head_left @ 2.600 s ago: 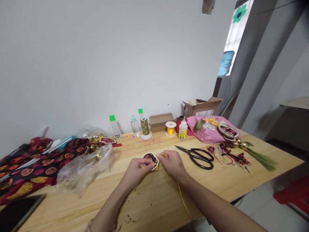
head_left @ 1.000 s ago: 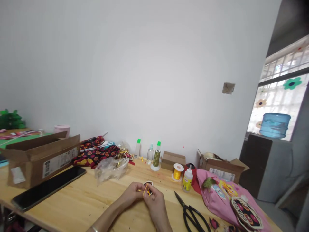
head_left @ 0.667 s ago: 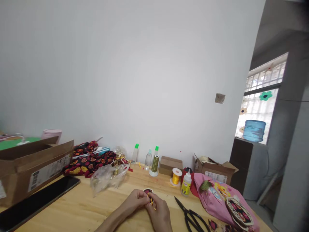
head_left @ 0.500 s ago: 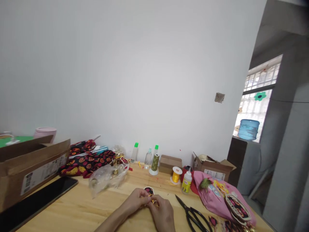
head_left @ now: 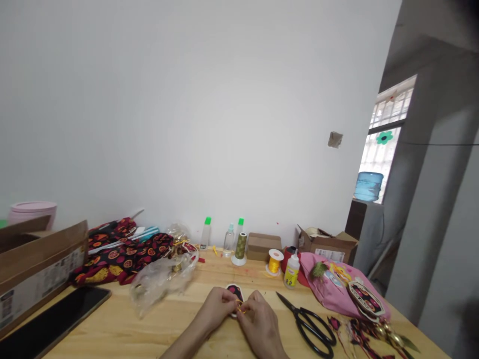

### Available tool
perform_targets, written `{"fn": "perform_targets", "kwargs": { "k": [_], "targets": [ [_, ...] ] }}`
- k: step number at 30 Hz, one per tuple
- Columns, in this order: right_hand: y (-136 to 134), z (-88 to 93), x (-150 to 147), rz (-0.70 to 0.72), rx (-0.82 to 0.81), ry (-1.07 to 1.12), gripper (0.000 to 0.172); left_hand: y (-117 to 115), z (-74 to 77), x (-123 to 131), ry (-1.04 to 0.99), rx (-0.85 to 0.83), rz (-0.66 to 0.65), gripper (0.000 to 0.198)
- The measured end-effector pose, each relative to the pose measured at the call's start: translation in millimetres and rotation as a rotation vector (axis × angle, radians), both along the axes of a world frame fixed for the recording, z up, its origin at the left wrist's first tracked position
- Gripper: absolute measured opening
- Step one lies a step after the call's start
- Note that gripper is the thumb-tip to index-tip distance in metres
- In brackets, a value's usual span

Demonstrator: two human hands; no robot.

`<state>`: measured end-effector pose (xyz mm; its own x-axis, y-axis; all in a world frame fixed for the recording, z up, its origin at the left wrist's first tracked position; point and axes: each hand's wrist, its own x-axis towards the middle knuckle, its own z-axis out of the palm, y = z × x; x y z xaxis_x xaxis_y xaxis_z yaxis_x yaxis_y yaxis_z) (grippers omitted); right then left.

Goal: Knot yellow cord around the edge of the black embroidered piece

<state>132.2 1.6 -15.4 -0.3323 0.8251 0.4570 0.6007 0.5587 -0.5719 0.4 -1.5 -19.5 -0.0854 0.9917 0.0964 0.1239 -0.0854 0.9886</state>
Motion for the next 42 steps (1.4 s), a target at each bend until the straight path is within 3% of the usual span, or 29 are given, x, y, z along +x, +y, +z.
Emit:
{"fn": "perform_targets", "kwargs": {
  "k": [3, 8, 12, 15, 21, 26, 30, 35, 36, 38, 40, 42],
  "targets": [
    [1, -3.2, 0, -0.04, -0.021, -0.049, 0.015, 4, -3.8, -5, -0.006, 0.048, -0.023, 0.023],
    [2, -4.4, 2, -0.089, -0.04, -0.101, 0.017, 9, 1.6, -12, 0.092, 0.052, -0.17, 0.036],
    [7, -6.0, 4, -0.025, -0.093, -0.039, 0.021, 11, 6.5, -10, 0.077, 0.059, -0.245, 0.043],
    [14, -8.6, 3, 0.031, -0.188, 0.113, 0.026, 10, 7.9, -8, 0.072, 0.056, -0.243, 0.04],
    [16, 1.6, 1, 0.009, -0.469, 0.566, 0.009, 8, 10.7, -7, 0.085, -0.008, -0.298, 0.031],
    [10, 13.6, 16, 0.206, -0.788, 0.862, 0.01, 10, 11.5, -9, 0.137, -0.071, -0.275, 0.02],
    [-5, 30.9, 45, 0.409, -0.6, 0.935, 0.015, 9, 8.8, -9, 0.215, -0.065, -0.268, 0.02],
    [-25, 70.5, 95, 0.603, -0.434, 0.878, 0.037, 7, 5.1, -9, 0.264, -0.065, -0.263, 0.021],
    [-26, 75.2, 100, 0.589, -0.398, 0.94, 0.043, 6, 5.0, -8, 0.282, -0.054, -0.26, 0.021],
    [-22, 76.2, 102, 0.418, -0.364, 0.963, 0.046, 6, 6.1, -7, 0.324, -0.023, -0.264, 0.021],
    [-14, 65.9, 90, 0.146, -0.306, 0.695, 0.032, 7, 9.1, -5, 0.375, -0.002, -0.274, 0.021],
    [-6, 48.8, 69, 0.078, -0.317, 0.302, 0.029, 7, 14.0, -2, 0.444, 0.015, -0.307, 0.023]
  ]
}}
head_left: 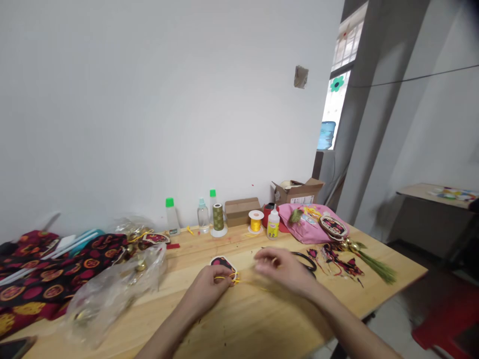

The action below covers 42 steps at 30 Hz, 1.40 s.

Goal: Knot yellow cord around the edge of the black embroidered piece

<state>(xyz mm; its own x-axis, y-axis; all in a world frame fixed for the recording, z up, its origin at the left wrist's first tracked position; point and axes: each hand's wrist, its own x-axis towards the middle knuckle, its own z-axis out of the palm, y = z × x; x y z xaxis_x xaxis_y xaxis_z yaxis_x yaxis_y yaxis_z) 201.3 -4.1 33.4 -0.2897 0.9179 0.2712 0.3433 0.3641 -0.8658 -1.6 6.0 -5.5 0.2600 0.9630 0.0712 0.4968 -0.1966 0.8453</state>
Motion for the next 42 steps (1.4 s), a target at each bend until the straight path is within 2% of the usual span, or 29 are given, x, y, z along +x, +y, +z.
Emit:
{"fn": "perform_targets", "kwargs": {
  "k": [3, 6, 8, 11, 15, 17, 21, 23, 27, 31, 34, 37, 42],
  "targets": [
    [11, -21.3, -30, 0.015, 0.06, -0.381, 0.028, 4, 8.6, 4, 0.115, 0.044, -0.07, 0.025],
    [24, -25.4, -44, 0.015, 0.098, -0.559, 0.012, 10, 13.3, 6, 0.201, 0.071, -0.058, 0.024],
    [35, -24.0, -44, 0.081, 0.104, -0.54, 0.012, 14, 11.8, 7, 0.192, 0.06, -0.035, 0.024],
    [49, -29.4, -36, 0.218, 0.01, -0.371, 0.016, 17, 3.9, 5, 0.103, 0.005, -0.018, 0.026],
    [57, -44.1, -24, 0.232, -0.158, -0.141, 0.035, 15, -2.9, -1, 0.044, -0.133, -0.022, 0.032],
    [57, -44.9, -18, 0.249, -0.15, -0.172, 0.031, 13, -0.2, -3, 0.049, -0.144, -0.036, 0.033],
    [55, -37.2, -7, 0.361, 0.002, -0.288, 0.018, 11, 8.9, -2, 0.045, -0.17, -0.048, 0.032],
    [56, -35.4, -3, 0.356, 0.028, -0.329, 0.017, 11, 10.4, -1, 0.012, -0.202, -0.047, 0.03],
    [56, -36.5, 1, 0.327, -0.025, -0.382, 0.016, 11, 8.1, -2, -0.064, -0.288, 0.001, 0.031],
    [51, -36.7, -7, 0.297, -0.078, -0.319, 0.022, 11, 5.8, -3, 0.0, -0.174, 0.069, 0.028],
    [46, -36.8, -20, 0.247, 0.011, -0.289, 0.026, 11, 4.4, -3, 0.012, -0.125, 0.076, 0.026],
    [44, -37.5, -30, 0.228, 0.136, -0.311, 0.017, 12, 2.6, -2, -0.022, -0.153, 0.082, 0.027],
    [45, -37.2, -33, 0.213, 0.208, -0.281, 0.021, 13, 0.5, -2, -0.06, -0.165, 0.065, 0.029]
  ]
}}
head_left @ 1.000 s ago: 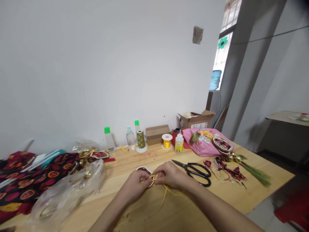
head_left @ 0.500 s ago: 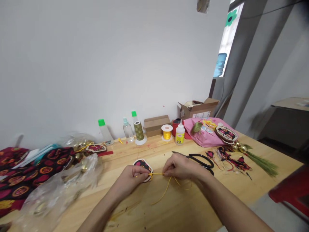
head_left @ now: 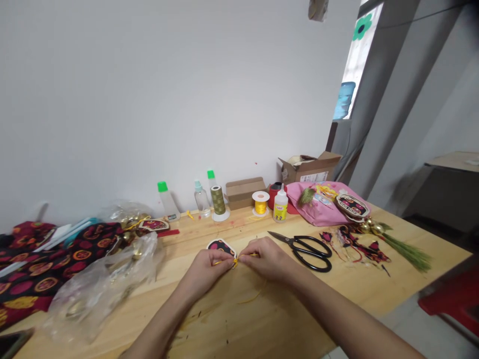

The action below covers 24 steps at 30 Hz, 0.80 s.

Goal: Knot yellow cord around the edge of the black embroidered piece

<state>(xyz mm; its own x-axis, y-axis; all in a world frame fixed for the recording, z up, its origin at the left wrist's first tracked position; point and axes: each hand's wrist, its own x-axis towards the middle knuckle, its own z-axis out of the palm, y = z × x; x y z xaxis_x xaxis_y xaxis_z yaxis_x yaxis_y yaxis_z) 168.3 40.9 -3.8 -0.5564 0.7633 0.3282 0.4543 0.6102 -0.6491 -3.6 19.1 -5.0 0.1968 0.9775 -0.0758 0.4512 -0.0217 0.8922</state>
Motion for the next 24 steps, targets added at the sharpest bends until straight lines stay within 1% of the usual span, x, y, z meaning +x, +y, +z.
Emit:
{"fn": "perform_targets", "kwargs": {
  "k": [5, 8, 11, 15, 17, 19, 21, 24],
  "targets": [
    [-0.5, -0.3, -0.9, -0.041, 0.062, 0.031, 0.025, 0.8, -0.1, 0.3, 0.004, 0.028, 0.001, 0.027],
    [-0.5, -1.9, -2.4, -0.074, 0.042, 0.101, 0.024, 0.0, 0.7, 0.7, -0.021, 0.027, 0.018, 0.027],
    [-0.1, -3.2, -4.5, -0.117, -0.045, 0.201, 0.018, -0.7, 1.7, 0.9, -0.068, 0.006, 0.051, 0.03],
    [0.7, -4.2, -6.7, -0.146, -0.274, 0.326, 0.019, -1.0, 2.3, 0.9, -0.13, -0.021, 0.062, 0.029],
    [0.9, -3.7, -7.1, -0.143, -0.338, 0.354, 0.019, -1.0, 1.9, 1.3, -0.154, -0.022, 0.063, 0.027],
    [0.8, -2.9, -7.0, -0.132, -0.327, 0.357, 0.019, -1.1, 0.9, 2.2, -0.169, -0.019, 0.077, 0.026],
    [0.3, -2.4, -6.9, -0.119, -0.284, 0.348, 0.018, -1.5, -0.2, 3.8, -0.17, 0.0, 0.092, 0.025],
    [-0.4, -3.3, -7.6, -0.121, -0.278, 0.346, 0.018, -3.0, -0.7, 7.5, -0.151, 0.076, 0.11, 0.023]
  ]
}}
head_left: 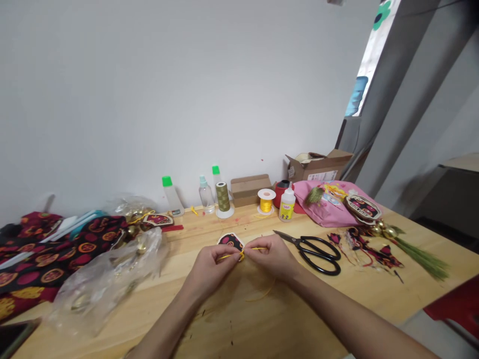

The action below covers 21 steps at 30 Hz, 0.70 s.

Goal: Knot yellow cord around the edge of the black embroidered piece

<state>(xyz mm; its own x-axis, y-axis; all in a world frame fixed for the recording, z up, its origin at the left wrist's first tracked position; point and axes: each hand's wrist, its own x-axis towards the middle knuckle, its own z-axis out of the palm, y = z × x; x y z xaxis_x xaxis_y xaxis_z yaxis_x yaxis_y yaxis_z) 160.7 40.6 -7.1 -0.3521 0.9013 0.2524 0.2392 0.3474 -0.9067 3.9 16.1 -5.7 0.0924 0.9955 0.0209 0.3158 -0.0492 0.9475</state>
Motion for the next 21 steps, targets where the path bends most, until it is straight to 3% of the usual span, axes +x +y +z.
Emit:
{"fn": "perform_targets", "kwargs": {
  "k": [12, 19, 21],
  "targets": [
    [1.7, 0.0, -5.1, -0.049, -0.168, 0.131, 0.015, 0.5, -1.2, 4.9, -0.084, 0.011, 0.043, 0.029],
    [-4.1, -1.5, -4.3, -0.071, 0.108, 0.022, 0.015, -2.6, 4.8, 8.4, 0.027, -0.032, 0.038, 0.023],
    [-5.6, -0.4, -4.3, -0.069, 0.112, 0.038, 0.015, -2.3, 4.3, 9.7, 0.027, -0.049, 0.035, 0.023]
  ]
}}
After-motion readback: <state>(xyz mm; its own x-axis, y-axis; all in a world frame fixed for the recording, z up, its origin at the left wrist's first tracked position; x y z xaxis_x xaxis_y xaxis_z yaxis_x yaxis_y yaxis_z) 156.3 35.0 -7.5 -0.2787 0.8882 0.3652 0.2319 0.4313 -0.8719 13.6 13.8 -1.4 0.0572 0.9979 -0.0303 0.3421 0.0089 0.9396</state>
